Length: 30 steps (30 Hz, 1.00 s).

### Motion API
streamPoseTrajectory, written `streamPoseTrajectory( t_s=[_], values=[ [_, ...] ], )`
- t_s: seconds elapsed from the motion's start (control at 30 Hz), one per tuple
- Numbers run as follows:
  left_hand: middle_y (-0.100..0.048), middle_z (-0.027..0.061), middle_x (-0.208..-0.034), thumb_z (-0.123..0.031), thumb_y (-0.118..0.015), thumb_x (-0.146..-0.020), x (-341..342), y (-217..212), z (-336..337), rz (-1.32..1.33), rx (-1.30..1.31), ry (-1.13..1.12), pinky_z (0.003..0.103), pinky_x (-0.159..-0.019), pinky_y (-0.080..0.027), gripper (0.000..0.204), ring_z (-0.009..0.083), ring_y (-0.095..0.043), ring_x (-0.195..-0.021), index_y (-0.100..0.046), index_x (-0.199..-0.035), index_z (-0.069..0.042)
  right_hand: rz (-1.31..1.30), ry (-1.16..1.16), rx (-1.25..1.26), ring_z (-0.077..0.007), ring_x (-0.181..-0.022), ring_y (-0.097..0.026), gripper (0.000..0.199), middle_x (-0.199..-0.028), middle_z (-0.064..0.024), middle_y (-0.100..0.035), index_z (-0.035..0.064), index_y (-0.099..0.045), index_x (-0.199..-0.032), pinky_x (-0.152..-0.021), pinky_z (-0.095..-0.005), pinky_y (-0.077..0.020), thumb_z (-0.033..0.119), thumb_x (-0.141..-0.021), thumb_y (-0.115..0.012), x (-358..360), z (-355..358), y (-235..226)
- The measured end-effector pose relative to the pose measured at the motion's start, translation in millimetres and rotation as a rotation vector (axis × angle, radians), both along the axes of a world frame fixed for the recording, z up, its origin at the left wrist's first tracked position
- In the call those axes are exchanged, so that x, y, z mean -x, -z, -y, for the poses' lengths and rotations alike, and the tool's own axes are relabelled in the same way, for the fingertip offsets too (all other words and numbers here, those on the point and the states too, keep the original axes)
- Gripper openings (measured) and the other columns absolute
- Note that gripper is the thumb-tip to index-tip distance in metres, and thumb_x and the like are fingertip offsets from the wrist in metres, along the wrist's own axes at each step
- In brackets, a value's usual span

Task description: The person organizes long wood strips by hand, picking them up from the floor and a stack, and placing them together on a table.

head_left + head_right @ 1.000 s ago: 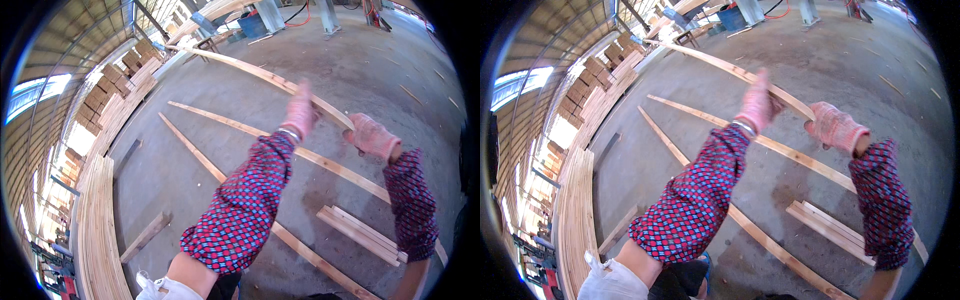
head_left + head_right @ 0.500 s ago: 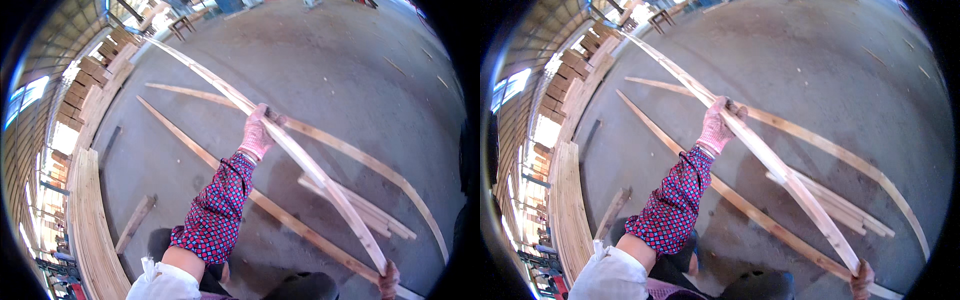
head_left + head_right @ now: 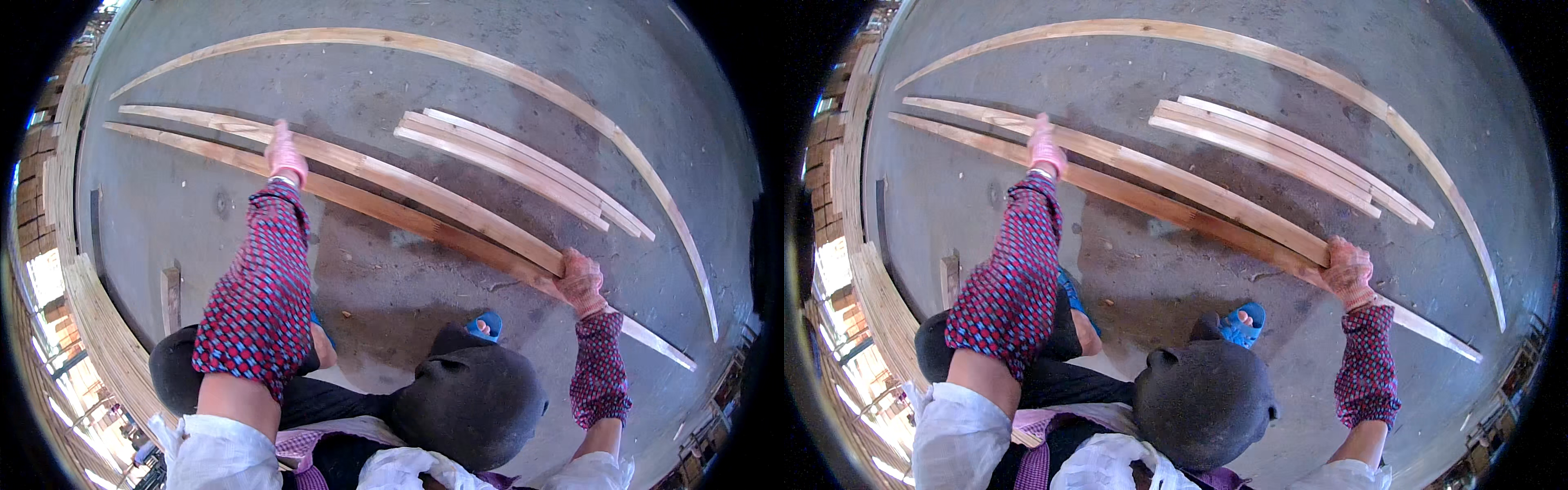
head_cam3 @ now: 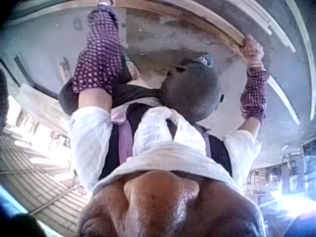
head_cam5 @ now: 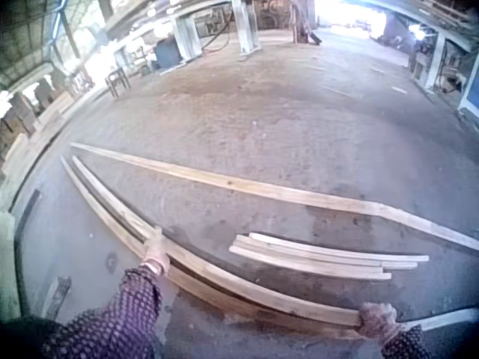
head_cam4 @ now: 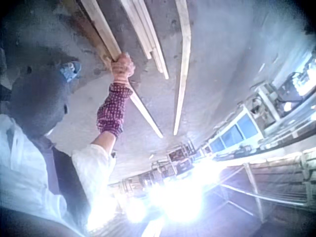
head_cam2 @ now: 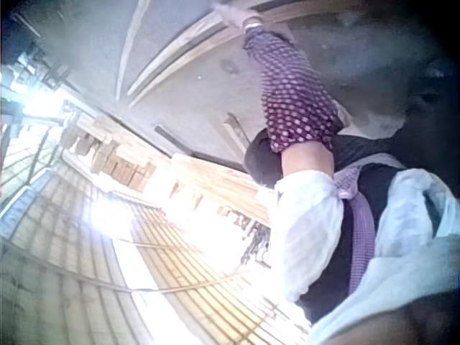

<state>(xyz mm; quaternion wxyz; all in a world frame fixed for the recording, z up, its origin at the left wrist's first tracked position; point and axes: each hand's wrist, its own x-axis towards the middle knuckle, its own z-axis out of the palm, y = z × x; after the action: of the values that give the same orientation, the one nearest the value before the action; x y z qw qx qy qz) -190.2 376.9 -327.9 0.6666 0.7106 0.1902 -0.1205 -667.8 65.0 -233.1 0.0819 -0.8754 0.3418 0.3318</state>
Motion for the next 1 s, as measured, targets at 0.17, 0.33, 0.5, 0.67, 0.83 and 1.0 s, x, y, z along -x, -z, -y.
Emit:
streamPoseTrajectory(
  t_s=[0.17, 0.33, 0.5, 0.67, 0.83, 1.0],
  values=[
    [-0.044, 0.0339, -0.135, -0.038, -0.078, -0.078, 67, -12, 74, 0.088, -0.505, -0.046, 0.041, -0.109, -0.038, 0.098, 0.038, -0.05, -0.126, -0.021, -0.138, 0.014, 0.081, 0.016, 0.044, -0.0349, -0.095, -0.068, 0.051, -0.101, -0.013, -0.07, 0.0127, -0.064, -0.111, -0.082, -0.0436, -0.0557, 0.035, -0.068, -0.081, -1, 9, 15],
    [-0.058, 0.024, -0.107, -0.026, -0.079, -0.067, 34, 51, 71, 0.014, -0.797, -0.194, 0.045, -0.076, -0.058, 0.079, 0.0332, -0.066, -0.089, -0.033, -0.121, 0.007, -0.076, 0.024, 0.006, -0.035, -0.094, -0.068, 0.038, -0.1, -0.0139, -0.07, 0.0103, -0.064, -0.104, -0.082, -0.0444, -0.0552, 0.024, -0.071, -0.078, -32, -5, -36],
    [-0.062, 0.0142, -0.086, -0.036, -0.06, -0.085, 35, 78, 71, 0.078, -1.242, -0.041, 0.039, -0.063, -0.053, 0.039, 0.0255, -0.064, -0.075, -0.062, -0.09, 0.003, 0.145, -0.144, 0.139, -0.0343, -0.077, -0.067, 0.025, -0.078, -0.0112, -0.065, 0.0107, -0.063, -0.089, -0.068, -0.0454, -0.0529, 0.015, -0.067, -0.076, -57, -53, -156],
    [-0.06, 0.0049, -0.091, -0.029, -0.073, -0.078, 38, 68, 50, 0.243, -1.122, 0.013, 0.036, -0.071, -0.048, 0.037, 0.018, -0.058, -0.077, -0.054, -0.098, -0.005, 0.057, -0.288, 0.187, -0.0268, -0.077, -0.068, 0.023, -0.081, -0.0071, -0.064, 0.0106, -0.055, -0.088, -0.065, -0.0387, -0.0542, 0.017, -0.072, -0.071, -80, -45, -122],
    [-0.057, 0.0202, -0.116, -0.031, -0.08, -0.079, 65, -52, 86, -0.064, -0.102, -0.006, 0.04, -0.067, -0.059, 0.071, 0.0272, -0.061, -0.08, -0.043, -0.126, 0.007, 0.191, -0.099, 0.025, -0.0342, -0.082, -0.07, 0.015, -0.086, -0.0129, -0.069, 0.008, -0.06, -0.089, -0.066, -0.0433, -0.0573, 0.018, -0.079, -0.064, -49, -2, 21],
    [-0.063, 0.0194, -0.104, -0.026, -0.076, -0.079, 38, 0, 25, 0.001, -0.425, -0.074, 0.041, -0.074, -0.053, 0.065, 0.0284, -0.061, -0.087, -0.045, -0.127, 0.006, 0.241, -0.122, 0.018, -0.0293, -0.069, -0.064, 0.012, -0.072, -0.0075, -0.059, 0.0094, -0.056, -0.082, -0.061, -0.0461, -0.0498, 0.019, -0.08, -0.064, -41, -35, -114]
  ],
)
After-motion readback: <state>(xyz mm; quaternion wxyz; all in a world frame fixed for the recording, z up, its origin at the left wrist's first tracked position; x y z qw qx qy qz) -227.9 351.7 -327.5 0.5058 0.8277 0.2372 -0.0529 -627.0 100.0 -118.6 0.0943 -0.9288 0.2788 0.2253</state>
